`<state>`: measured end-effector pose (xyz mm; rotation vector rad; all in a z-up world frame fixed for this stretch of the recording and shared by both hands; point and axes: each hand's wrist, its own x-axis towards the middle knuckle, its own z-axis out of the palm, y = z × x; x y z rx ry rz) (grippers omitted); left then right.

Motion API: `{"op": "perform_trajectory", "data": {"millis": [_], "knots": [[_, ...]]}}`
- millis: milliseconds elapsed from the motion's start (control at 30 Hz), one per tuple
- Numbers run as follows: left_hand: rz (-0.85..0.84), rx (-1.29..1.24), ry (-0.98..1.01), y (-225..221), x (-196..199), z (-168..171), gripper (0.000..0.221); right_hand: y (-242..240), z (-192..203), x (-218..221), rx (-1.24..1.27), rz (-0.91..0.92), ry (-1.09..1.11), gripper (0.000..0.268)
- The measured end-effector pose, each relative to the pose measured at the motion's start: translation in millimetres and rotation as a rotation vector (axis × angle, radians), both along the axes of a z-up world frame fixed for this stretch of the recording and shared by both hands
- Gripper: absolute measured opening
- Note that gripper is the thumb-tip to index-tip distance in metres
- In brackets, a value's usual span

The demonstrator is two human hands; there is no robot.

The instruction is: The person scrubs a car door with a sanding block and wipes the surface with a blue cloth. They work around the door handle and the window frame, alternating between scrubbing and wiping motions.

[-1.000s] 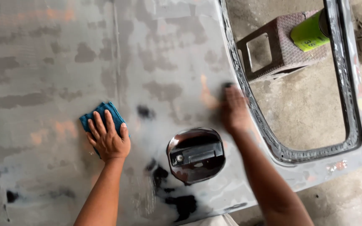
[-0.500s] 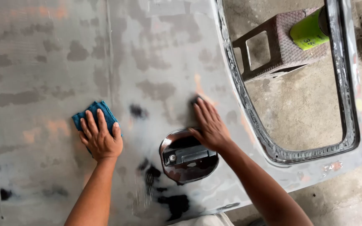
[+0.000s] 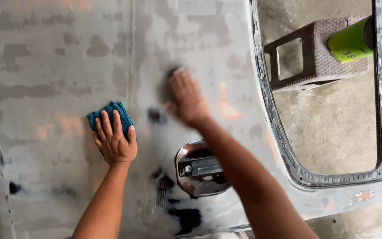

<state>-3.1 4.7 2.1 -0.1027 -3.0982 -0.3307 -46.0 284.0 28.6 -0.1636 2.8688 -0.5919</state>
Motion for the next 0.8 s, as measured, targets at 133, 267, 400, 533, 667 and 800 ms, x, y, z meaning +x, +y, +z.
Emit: {"op": "perform_trajectory", "data": {"millis": [133, 267, 400, 533, 667, 800], "knots": [[0.005, 0.016, -0.002, -1.1, 2.6, 0.3, 0.071, -62.4, 11.0, 60.8, 0.014, 0.454, -0.134, 0.094], [0.000, 0.021, 0.001, 3.4, 5.0, 1.5, 0.071, 32.0, -18.7, 93.5, 0.127, 0.282, -0.070, 0.088], [-0.007, 0.008, 0.008, 1.0, 5.2, 4.6, 0.071, 156.2, -51.0, 74.0, 0.055, -0.526, 0.068, 0.094], [-0.021, -0.008, 0.037, -0.4, -1.2, 1.5, 0.072, 77.9, -45.9, 39.6, 0.081, -0.401, 0.135, 0.101], [-0.030, -0.010, 0.033, 0.6, -1.7, 0.1, 0.073, -31.4, 12.6, 65.2, 0.142, 0.191, -0.132, 0.097], [-0.024, -0.008, 0.024, -5.5, 2.1, -5.9, 0.073, 4.3, -11.4, 118.5, -0.114, 0.179, 0.056, 0.085]]}}
